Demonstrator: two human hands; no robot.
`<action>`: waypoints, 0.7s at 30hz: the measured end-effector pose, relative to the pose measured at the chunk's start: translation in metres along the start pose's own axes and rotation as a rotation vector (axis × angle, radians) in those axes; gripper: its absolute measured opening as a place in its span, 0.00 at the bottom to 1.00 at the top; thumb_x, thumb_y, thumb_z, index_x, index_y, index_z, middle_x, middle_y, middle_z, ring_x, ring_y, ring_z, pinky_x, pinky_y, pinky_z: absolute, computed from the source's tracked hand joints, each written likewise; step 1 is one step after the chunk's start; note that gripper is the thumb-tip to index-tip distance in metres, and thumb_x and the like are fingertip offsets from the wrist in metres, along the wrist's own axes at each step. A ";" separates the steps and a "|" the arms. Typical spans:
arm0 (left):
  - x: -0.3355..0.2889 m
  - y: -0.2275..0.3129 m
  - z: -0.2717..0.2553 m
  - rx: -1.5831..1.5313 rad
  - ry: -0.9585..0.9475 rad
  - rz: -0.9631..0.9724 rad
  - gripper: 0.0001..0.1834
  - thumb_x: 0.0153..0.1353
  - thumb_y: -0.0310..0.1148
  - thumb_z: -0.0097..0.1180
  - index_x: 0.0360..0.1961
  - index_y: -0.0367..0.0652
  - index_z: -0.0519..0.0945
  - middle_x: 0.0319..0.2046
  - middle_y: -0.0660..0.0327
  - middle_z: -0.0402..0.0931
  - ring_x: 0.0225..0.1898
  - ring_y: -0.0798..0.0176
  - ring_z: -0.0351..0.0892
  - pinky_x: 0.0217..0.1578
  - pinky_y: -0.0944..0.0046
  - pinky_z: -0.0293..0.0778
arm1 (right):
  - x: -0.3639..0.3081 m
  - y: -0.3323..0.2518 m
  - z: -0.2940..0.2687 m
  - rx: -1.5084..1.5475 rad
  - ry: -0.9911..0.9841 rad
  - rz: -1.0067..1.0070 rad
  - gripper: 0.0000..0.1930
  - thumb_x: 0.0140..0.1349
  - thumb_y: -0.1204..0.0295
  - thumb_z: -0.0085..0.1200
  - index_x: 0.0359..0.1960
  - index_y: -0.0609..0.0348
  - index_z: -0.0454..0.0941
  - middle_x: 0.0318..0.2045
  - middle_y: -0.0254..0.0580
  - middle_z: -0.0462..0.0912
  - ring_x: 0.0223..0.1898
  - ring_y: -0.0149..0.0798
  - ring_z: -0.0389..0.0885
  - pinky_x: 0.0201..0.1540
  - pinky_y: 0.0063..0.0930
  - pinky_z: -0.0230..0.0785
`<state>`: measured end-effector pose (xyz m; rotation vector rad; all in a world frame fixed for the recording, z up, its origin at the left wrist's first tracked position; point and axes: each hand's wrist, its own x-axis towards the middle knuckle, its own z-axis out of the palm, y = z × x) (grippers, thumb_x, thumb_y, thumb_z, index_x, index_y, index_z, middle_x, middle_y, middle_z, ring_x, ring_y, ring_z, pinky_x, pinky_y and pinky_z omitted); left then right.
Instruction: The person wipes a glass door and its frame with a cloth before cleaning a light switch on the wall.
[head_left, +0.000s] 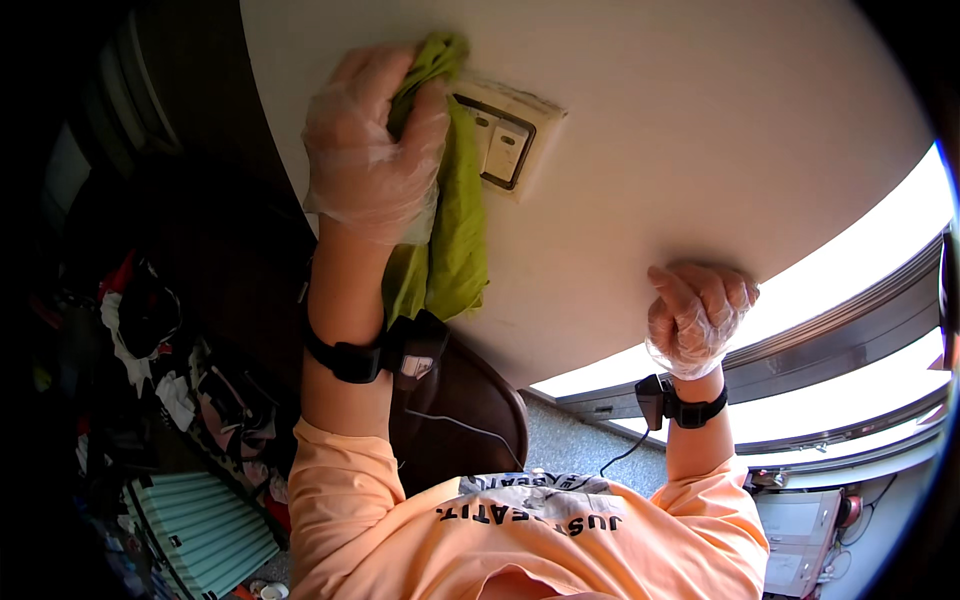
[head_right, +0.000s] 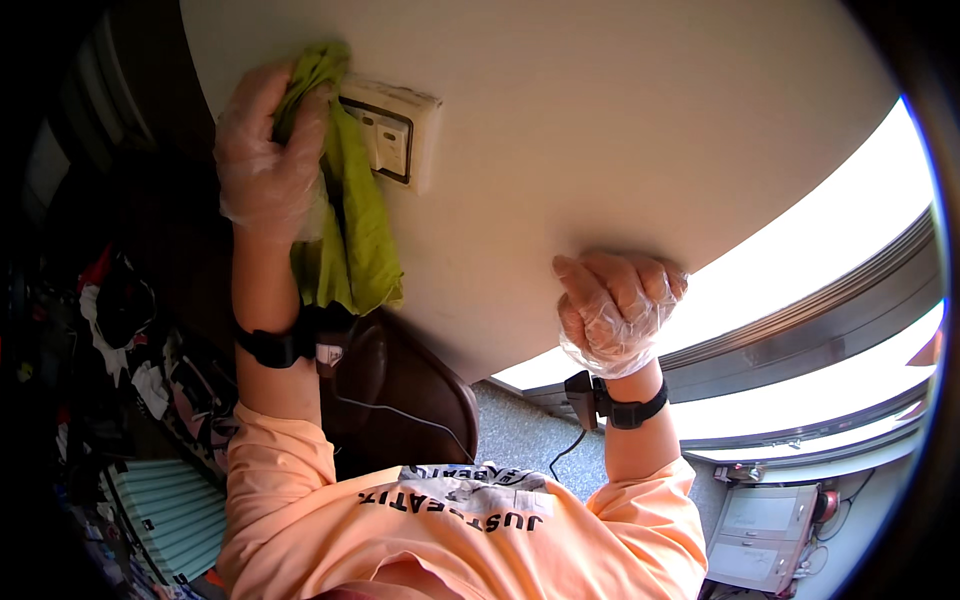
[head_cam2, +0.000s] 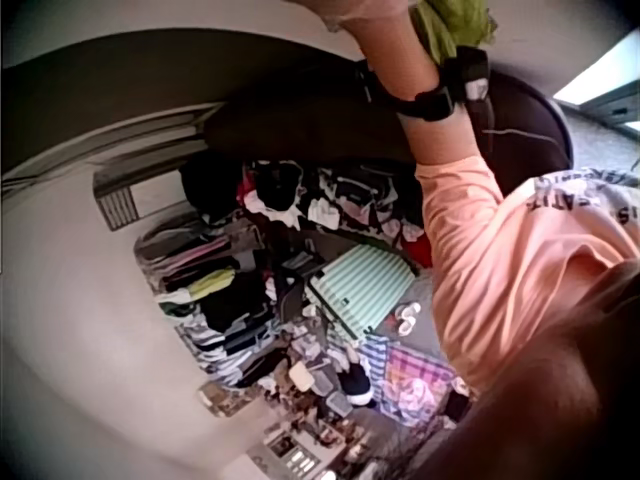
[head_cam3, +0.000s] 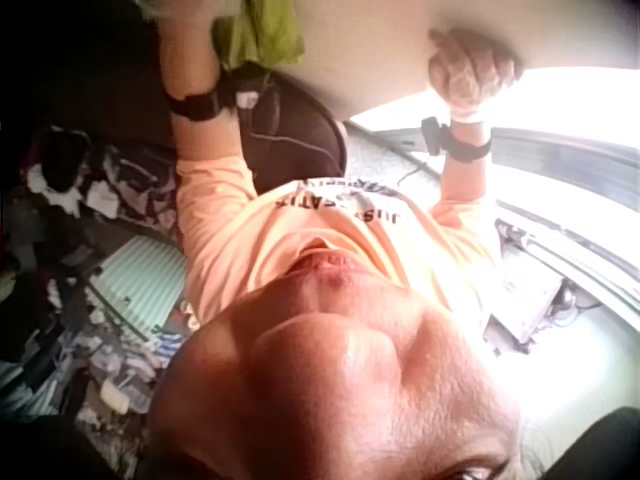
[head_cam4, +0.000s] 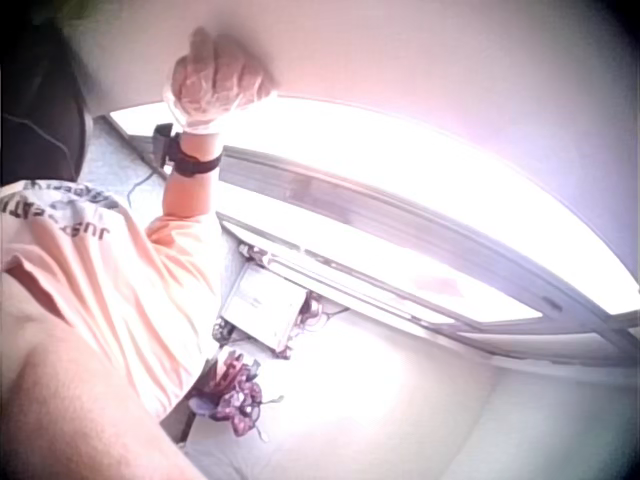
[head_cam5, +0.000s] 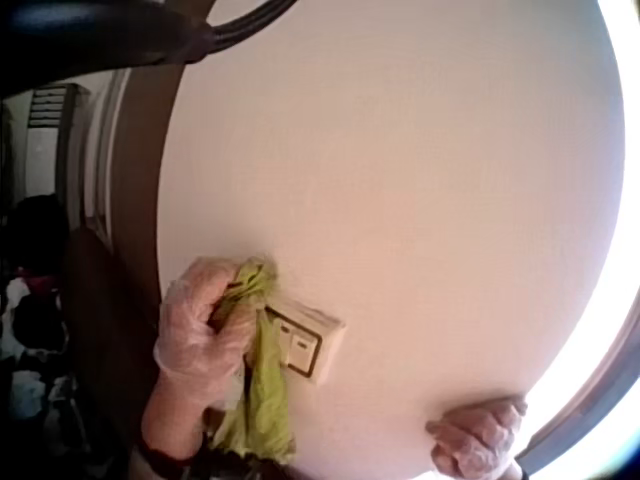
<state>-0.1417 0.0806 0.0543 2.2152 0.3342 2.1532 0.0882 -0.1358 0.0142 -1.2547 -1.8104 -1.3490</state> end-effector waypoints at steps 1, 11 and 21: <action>0.003 0.001 -0.002 0.001 -0.001 0.001 0.11 0.54 0.23 0.56 0.40 0.37 0.80 0.33 0.51 0.77 0.31 0.50 0.78 0.35 0.61 0.74 | 0.002 0.000 -0.001 -0.003 -0.008 -0.002 0.13 0.53 0.73 0.54 0.38 0.40 0.83 0.29 0.25 0.77 0.35 0.33 0.73 0.42 0.35 0.62; 0.018 0.045 0.002 0.291 -0.192 0.218 0.13 0.47 0.22 0.58 0.37 0.40 0.81 0.35 0.54 0.79 0.37 0.48 0.78 0.38 0.54 0.75 | 0.007 -0.003 -0.004 0.001 -0.021 -0.011 0.12 0.55 0.74 0.54 0.38 0.40 0.82 0.29 0.25 0.77 0.34 0.33 0.73 0.43 0.34 0.62; -0.046 0.088 0.035 -0.023 -0.541 0.130 0.07 0.49 0.25 0.60 0.31 0.42 0.79 0.38 0.59 0.77 0.40 0.56 0.78 0.38 0.62 0.76 | 0.005 -0.002 -0.002 -0.021 -0.014 -0.004 0.13 0.53 0.75 0.53 0.38 0.41 0.82 0.29 0.25 0.77 0.34 0.34 0.73 0.44 0.35 0.62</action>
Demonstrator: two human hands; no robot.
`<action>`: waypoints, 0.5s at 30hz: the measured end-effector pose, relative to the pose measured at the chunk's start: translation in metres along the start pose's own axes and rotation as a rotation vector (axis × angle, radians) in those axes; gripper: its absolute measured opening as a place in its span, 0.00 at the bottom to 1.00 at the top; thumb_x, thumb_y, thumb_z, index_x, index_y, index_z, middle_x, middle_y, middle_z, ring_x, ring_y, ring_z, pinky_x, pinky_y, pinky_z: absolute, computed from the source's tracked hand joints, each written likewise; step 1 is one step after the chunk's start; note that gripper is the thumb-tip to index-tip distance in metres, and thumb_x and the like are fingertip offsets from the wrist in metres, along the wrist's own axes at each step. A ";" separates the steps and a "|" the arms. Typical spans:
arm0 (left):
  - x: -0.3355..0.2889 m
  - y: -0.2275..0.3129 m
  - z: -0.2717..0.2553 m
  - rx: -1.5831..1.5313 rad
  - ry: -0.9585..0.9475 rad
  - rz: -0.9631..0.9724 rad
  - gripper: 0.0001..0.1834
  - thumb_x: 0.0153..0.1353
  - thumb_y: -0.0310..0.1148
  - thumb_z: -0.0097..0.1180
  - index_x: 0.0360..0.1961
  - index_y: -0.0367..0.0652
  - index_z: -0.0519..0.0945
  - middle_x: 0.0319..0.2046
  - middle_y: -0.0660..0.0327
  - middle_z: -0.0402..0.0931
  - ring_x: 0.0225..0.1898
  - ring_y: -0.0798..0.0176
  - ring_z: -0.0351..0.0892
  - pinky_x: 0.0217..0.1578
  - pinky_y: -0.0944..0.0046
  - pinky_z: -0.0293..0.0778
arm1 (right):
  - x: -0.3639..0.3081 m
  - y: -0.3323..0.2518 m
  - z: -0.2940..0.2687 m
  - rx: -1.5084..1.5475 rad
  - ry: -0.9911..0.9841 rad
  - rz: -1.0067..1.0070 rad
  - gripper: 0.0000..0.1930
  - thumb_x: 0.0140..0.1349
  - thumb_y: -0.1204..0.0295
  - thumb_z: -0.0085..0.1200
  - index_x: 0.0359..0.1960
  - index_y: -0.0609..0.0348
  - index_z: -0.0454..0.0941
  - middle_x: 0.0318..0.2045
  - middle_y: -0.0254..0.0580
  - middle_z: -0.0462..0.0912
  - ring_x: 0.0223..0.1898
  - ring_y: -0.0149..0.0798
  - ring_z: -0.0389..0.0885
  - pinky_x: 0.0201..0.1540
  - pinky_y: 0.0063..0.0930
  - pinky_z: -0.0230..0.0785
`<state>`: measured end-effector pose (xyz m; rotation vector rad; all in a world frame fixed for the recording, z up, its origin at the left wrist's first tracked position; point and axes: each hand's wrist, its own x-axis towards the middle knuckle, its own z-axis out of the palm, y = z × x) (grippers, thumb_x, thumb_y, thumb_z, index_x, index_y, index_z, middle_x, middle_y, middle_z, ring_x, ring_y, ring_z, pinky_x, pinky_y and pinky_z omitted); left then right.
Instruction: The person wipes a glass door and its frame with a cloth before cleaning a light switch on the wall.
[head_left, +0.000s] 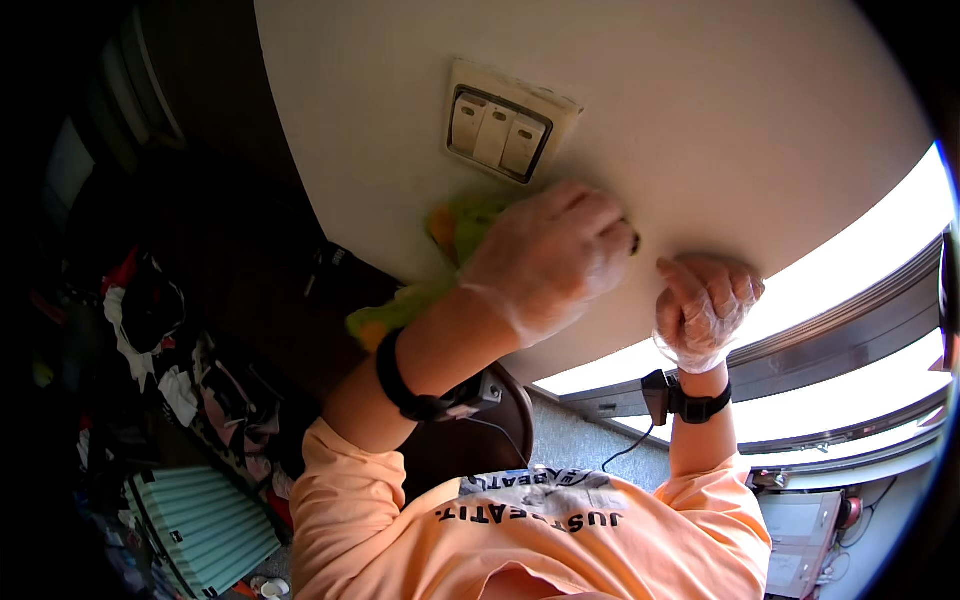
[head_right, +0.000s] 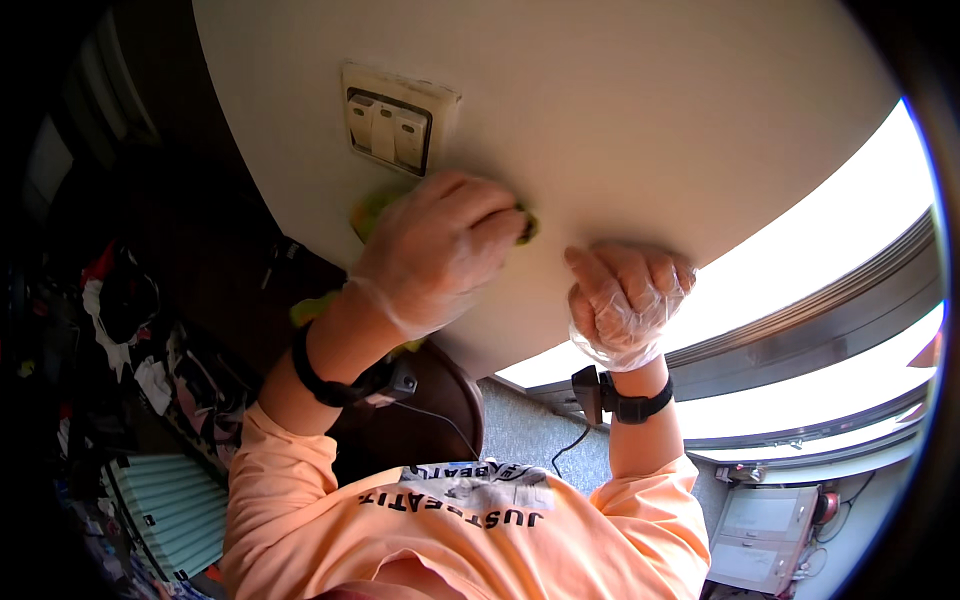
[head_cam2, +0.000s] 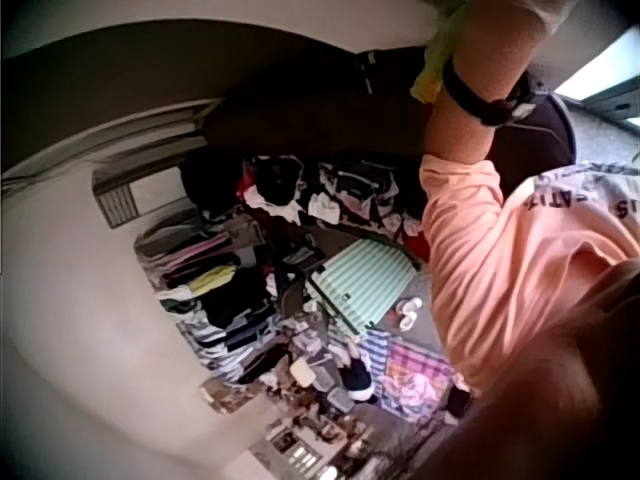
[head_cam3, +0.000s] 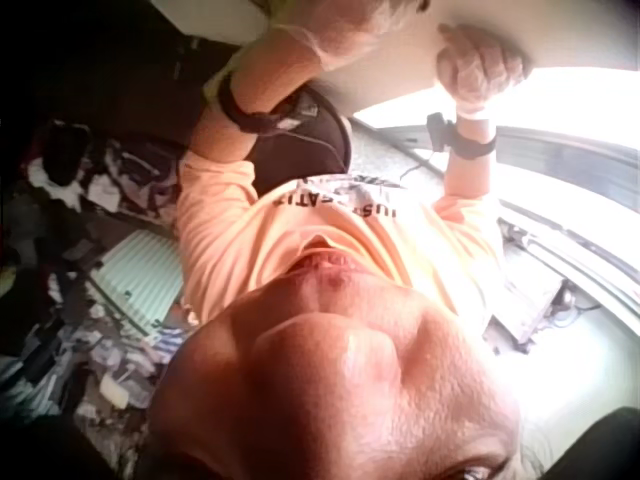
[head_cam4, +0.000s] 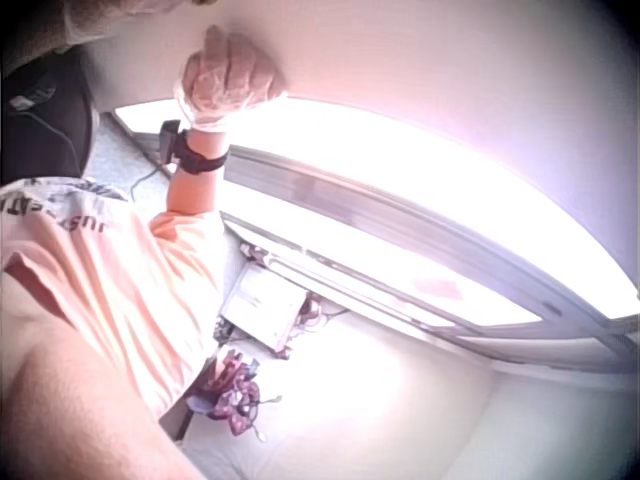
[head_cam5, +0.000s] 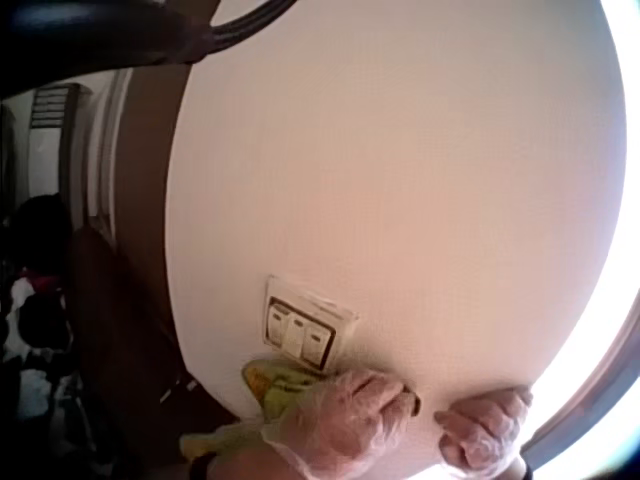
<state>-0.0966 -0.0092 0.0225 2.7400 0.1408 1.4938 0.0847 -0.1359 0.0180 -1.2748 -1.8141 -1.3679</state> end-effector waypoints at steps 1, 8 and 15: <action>-0.009 -0.003 -0.002 -0.001 0.001 0.000 0.07 0.49 0.25 0.60 0.31 0.42 0.79 0.38 0.59 0.77 0.40 0.56 0.78 0.38 0.62 0.76 | -0.002 0.000 0.000 0.000 -0.004 -0.004 0.13 0.53 0.74 0.52 0.38 0.41 0.82 0.29 0.25 0.77 0.34 0.34 0.73 0.44 0.35 0.62; -0.027 -0.069 -0.045 0.316 0.546 -0.145 0.11 0.48 0.20 0.60 0.35 0.39 0.80 0.35 0.55 0.77 0.32 0.53 0.78 0.34 0.58 0.76 | -0.004 0.002 -0.004 -0.019 -0.022 -0.004 0.12 0.54 0.73 0.52 0.39 0.40 0.82 0.29 0.25 0.77 0.35 0.33 0.72 0.45 0.35 0.61; -0.036 -0.088 -0.007 0.105 0.798 -0.285 0.08 0.48 0.18 0.60 0.30 0.37 0.76 0.28 0.54 0.74 0.29 0.51 0.75 0.31 0.58 0.71 | -0.003 0.001 0.001 0.007 -0.005 -0.013 0.12 0.56 0.72 0.53 0.40 0.39 0.82 0.29 0.24 0.77 0.35 0.33 0.72 0.44 0.34 0.61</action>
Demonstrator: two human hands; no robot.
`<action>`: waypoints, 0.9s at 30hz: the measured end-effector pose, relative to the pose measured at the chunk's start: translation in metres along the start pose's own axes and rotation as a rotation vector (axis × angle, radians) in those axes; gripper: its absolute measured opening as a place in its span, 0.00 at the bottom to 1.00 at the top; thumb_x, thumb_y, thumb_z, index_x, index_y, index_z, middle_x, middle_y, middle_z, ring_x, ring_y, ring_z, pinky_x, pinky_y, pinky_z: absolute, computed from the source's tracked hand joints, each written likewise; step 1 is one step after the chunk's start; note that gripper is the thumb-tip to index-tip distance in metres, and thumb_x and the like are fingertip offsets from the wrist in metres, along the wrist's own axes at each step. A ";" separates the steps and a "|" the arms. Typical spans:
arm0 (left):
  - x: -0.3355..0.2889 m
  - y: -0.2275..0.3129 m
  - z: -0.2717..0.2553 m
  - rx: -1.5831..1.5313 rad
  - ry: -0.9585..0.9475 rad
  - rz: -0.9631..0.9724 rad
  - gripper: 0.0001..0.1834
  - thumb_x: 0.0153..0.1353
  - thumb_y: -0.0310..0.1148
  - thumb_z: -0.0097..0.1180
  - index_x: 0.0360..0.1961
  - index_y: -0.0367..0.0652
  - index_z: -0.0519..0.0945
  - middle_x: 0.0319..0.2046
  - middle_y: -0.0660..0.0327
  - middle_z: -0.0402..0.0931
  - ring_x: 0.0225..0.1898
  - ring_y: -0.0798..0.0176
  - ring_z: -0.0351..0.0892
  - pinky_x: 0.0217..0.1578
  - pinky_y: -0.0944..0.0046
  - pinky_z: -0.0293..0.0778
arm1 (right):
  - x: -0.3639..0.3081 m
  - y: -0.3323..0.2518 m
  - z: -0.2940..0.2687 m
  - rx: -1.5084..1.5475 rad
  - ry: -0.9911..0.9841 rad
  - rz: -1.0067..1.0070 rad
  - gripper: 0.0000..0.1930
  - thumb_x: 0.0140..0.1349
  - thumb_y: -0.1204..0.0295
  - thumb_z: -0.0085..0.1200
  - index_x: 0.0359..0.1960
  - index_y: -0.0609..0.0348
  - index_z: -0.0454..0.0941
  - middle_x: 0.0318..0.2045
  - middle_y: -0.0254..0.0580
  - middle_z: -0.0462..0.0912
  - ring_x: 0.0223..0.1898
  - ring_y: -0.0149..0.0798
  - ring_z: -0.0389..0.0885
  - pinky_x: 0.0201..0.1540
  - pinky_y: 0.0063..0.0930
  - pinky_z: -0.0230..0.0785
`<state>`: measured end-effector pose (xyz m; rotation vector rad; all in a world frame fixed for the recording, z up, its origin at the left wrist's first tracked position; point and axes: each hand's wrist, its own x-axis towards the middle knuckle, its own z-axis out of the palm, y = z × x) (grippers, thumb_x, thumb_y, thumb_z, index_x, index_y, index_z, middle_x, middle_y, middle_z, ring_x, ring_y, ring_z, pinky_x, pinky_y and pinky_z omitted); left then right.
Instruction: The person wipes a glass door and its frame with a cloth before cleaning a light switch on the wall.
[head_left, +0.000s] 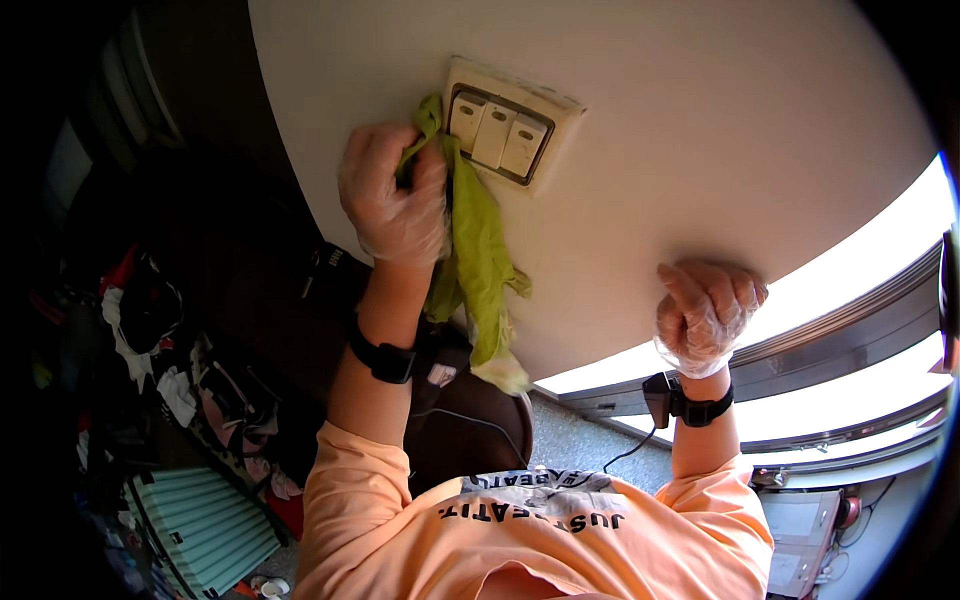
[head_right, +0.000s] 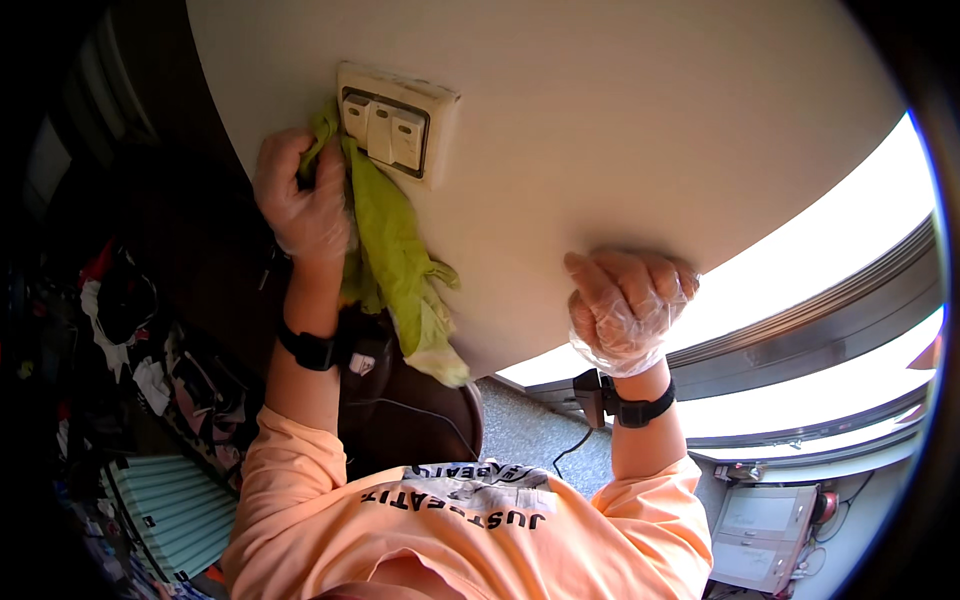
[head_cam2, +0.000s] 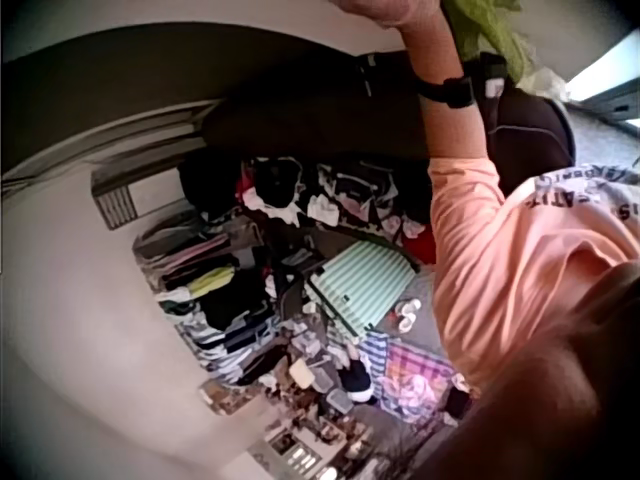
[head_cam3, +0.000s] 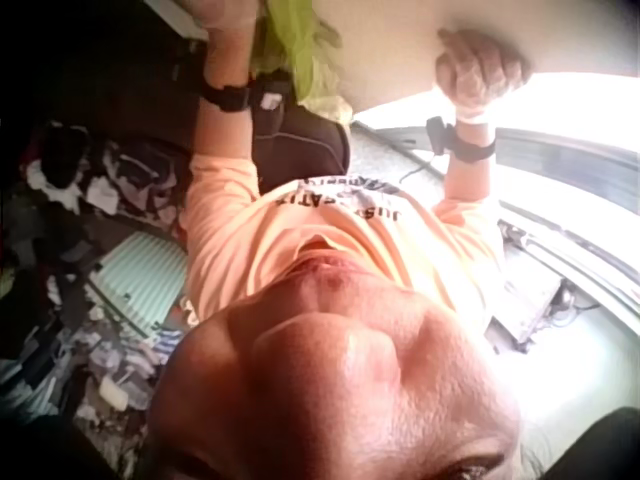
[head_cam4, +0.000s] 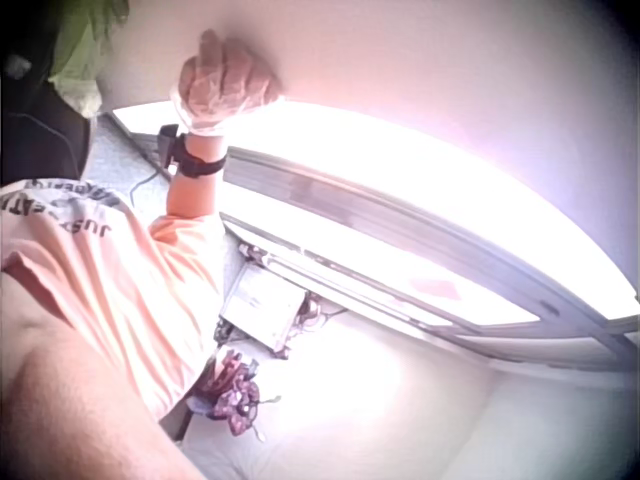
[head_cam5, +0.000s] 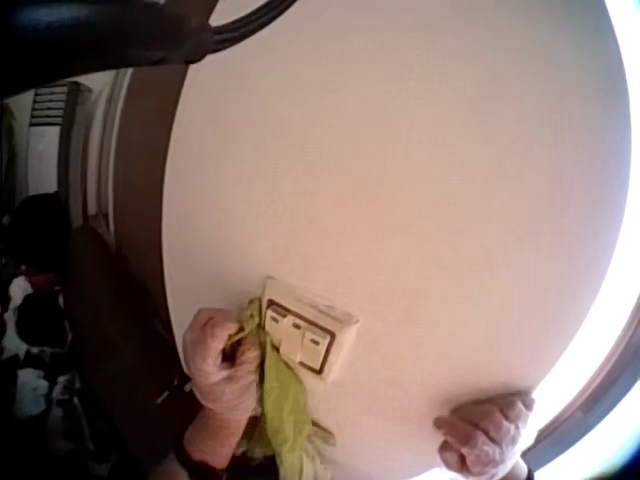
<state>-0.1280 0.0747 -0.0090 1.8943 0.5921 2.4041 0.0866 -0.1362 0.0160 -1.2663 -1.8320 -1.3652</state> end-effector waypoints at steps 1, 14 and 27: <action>-0.005 0.002 0.000 -0.028 -0.013 -0.060 0.08 0.49 0.17 0.60 0.30 0.36 0.76 0.28 0.54 0.73 0.28 0.52 0.75 0.30 0.59 0.70 | 0.000 0.002 0.000 -0.007 0.004 -0.001 0.12 0.56 0.72 0.53 0.40 0.39 0.82 0.29 0.24 0.77 0.35 0.33 0.72 0.44 0.34 0.61; 0.058 0.010 -0.012 -0.109 -0.194 0.237 0.10 0.51 0.24 0.59 0.37 0.36 0.80 0.31 0.54 0.76 0.30 0.52 0.76 0.31 0.59 0.73 | 0.002 0.003 -0.005 -0.010 -0.021 0.006 0.10 0.57 0.72 0.54 0.38 0.40 0.82 0.29 0.24 0.78 0.35 0.32 0.73 0.44 0.34 0.61; 0.061 0.017 -0.011 0.054 -0.291 0.321 0.11 0.47 0.25 0.58 0.35 0.41 0.81 0.31 0.56 0.75 0.29 0.52 0.76 0.29 0.58 0.73 | 0.003 0.002 -0.009 -0.021 -0.049 0.000 0.10 0.59 0.72 0.53 0.39 0.39 0.82 0.30 0.24 0.78 0.35 0.32 0.73 0.45 0.34 0.62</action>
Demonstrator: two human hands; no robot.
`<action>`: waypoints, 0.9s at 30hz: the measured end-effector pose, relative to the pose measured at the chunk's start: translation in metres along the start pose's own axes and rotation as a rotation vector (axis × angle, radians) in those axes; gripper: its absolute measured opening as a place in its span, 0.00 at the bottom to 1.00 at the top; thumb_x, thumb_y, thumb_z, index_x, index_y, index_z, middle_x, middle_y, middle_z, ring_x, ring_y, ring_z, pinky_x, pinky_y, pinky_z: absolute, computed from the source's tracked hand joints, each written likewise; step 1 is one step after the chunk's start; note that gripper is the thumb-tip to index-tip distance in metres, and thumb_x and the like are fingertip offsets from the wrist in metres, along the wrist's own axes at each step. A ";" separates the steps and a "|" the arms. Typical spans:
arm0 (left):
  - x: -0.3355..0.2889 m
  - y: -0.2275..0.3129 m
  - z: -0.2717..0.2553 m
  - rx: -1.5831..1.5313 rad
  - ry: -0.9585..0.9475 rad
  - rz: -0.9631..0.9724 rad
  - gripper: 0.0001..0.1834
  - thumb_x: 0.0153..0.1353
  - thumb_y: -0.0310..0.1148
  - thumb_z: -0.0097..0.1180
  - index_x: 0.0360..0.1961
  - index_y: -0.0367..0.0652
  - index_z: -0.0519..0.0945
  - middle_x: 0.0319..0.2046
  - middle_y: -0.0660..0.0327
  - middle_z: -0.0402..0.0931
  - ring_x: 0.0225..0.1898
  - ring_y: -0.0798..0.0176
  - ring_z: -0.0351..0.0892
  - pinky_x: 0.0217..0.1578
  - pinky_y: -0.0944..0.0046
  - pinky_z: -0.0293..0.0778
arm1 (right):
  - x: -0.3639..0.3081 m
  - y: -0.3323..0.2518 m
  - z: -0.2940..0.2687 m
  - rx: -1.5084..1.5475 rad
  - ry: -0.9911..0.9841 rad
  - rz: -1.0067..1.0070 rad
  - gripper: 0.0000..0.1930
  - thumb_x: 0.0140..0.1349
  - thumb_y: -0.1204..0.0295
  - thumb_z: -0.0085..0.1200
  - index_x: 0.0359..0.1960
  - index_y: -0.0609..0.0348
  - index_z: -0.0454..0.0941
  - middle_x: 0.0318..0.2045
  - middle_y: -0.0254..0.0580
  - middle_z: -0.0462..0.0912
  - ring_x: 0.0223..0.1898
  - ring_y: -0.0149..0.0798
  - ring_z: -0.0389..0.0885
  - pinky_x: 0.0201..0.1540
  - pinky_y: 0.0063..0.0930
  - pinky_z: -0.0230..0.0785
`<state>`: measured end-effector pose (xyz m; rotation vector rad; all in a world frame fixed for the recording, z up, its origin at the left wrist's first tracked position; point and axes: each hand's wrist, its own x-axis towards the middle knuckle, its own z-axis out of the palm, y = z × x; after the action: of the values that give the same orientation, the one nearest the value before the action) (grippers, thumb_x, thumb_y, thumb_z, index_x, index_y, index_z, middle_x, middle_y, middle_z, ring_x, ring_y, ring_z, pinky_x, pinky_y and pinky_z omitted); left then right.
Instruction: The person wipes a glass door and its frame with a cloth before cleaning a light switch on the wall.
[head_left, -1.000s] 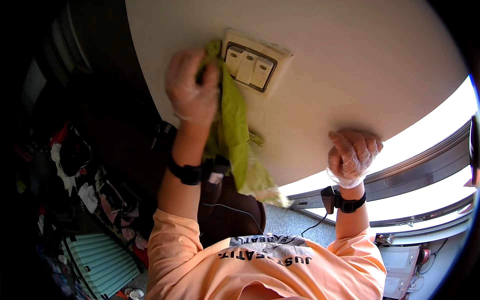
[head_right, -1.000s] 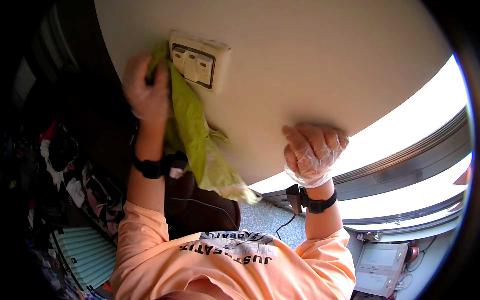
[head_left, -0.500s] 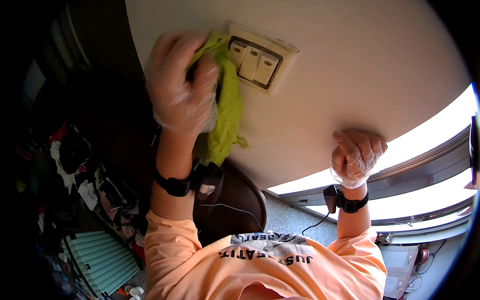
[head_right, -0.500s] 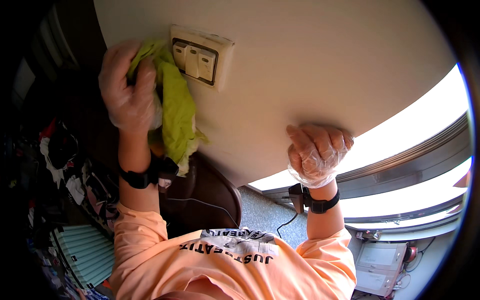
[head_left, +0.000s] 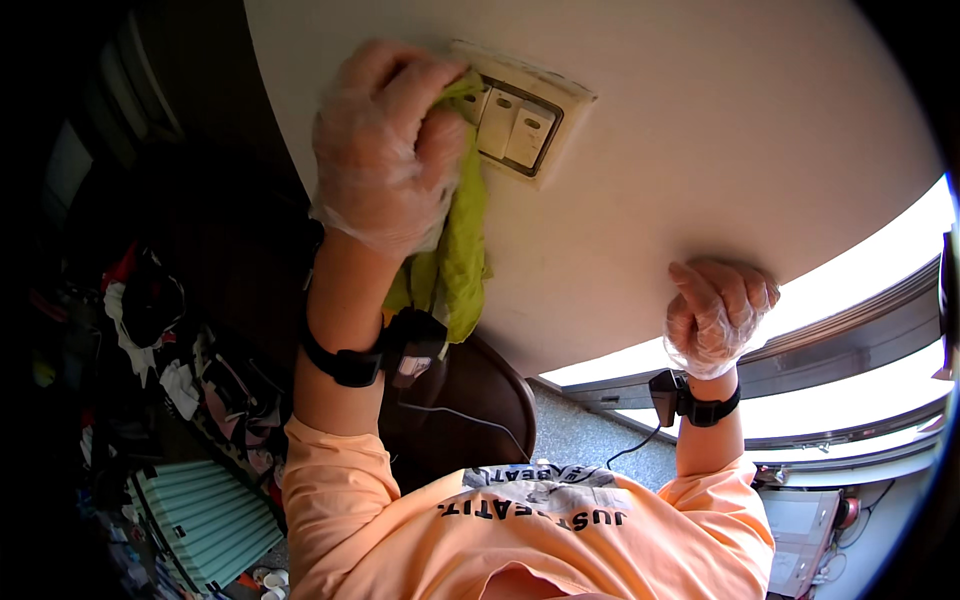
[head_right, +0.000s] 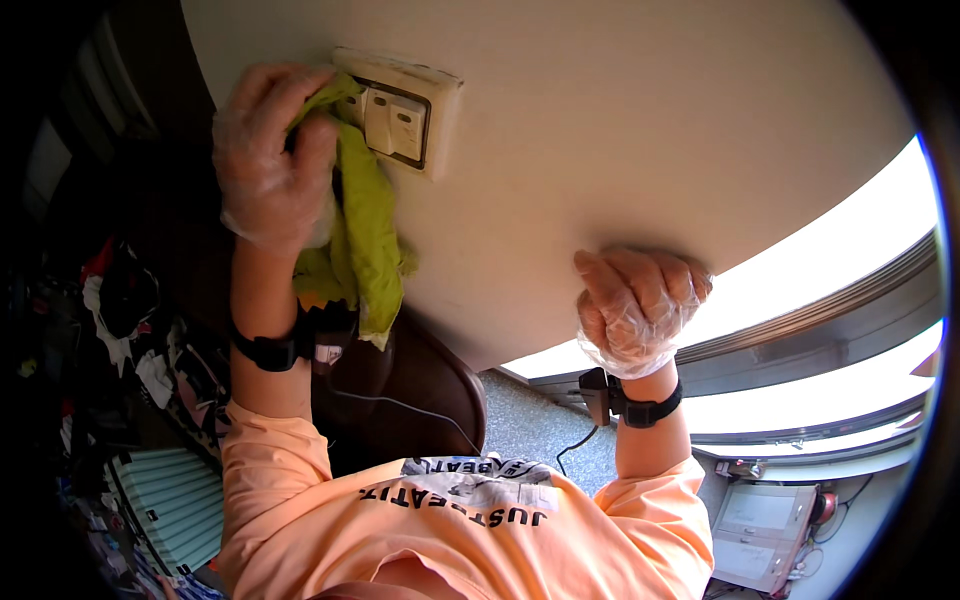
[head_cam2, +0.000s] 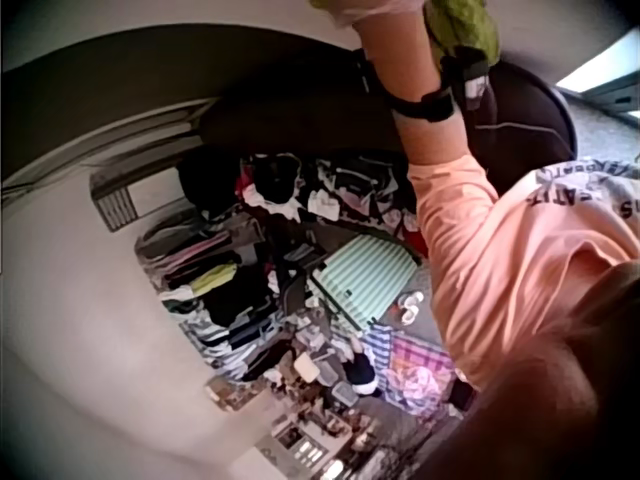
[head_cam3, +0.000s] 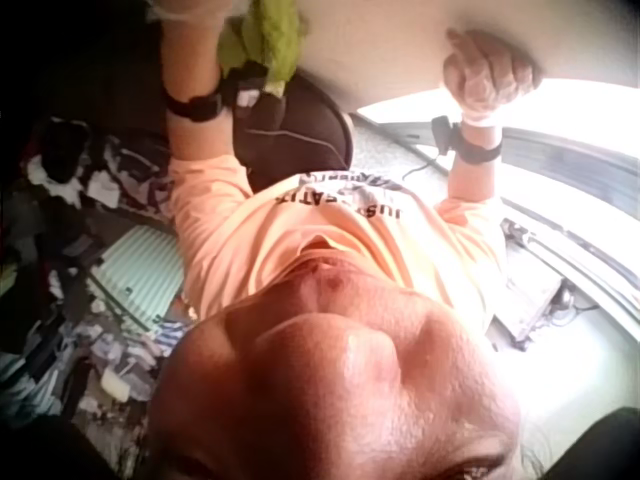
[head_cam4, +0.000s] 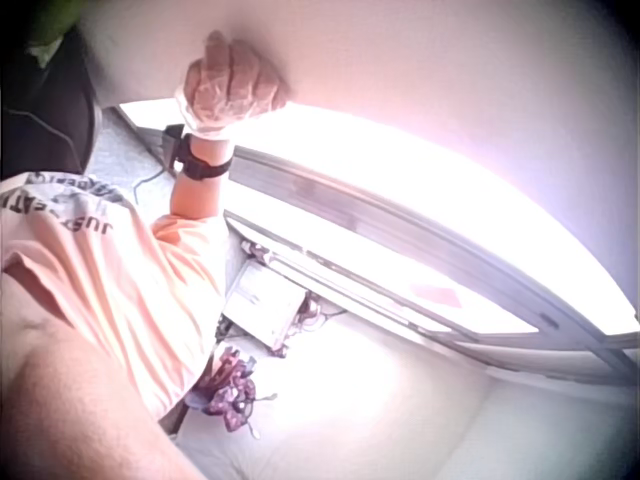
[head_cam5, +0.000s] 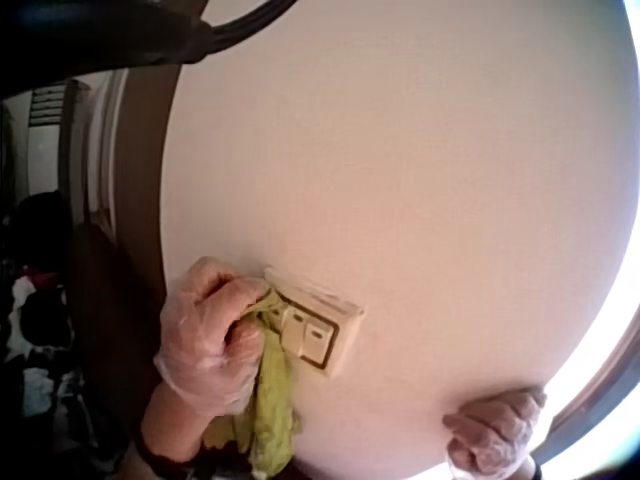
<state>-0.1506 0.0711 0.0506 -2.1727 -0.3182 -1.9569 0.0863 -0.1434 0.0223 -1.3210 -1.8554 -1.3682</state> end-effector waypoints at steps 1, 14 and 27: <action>-0.001 -0.002 -0.001 0.000 -0.001 0.000 0.11 0.47 0.25 0.58 0.35 0.41 0.81 0.31 0.56 0.75 0.29 0.52 0.76 0.29 0.58 0.73 | 0.000 -0.001 -0.001 0.007 -0.005 0.007 0.10 0.58 0.72 0.53 0.39 0.39 0.82 0.30 0.24 0.78 0.35 0.32 0.73 0.45 0.34 0.62; -0.002 0.000 -0.002 -0.038 -0.007 -0.092 0.14 0.44 0.19 0.56 0.35 0.43 0.82 0.32 0.57 0.75 0.31 0.52 0.76 0.32 0.57 0.74 | 0.002 -0.003 -0.001 0.017 0.005 0.011 0.10 0.57 0.73 0.53 0.39 0.40 0.82 0.29 0.25 0.77 0.34 0.32 0.73 0.43 0.34 0.62; 0.000 -0.003 -0.005 0.014 0.057 0.037 0.13 0.45 0.20 0.54 0.35 0.40 0.82 0.31 0.57 0.75 0.29 0.53 0.75 0.31 0.58 0.73 | 0.001 -0.003 0.000 0.020 0.013 0.004 0.10 0.57 0.72 0.53 0.38 0.40 0.82 0.29 0.24 0.77 0.33 0.32 0.73 0.43 0.34 0.62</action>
<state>-0.1558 0.0728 0.0514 -2.0946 -0.2800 -1.9867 0.0836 -0.1432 0.0217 -1.3023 -1.8521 -1.3501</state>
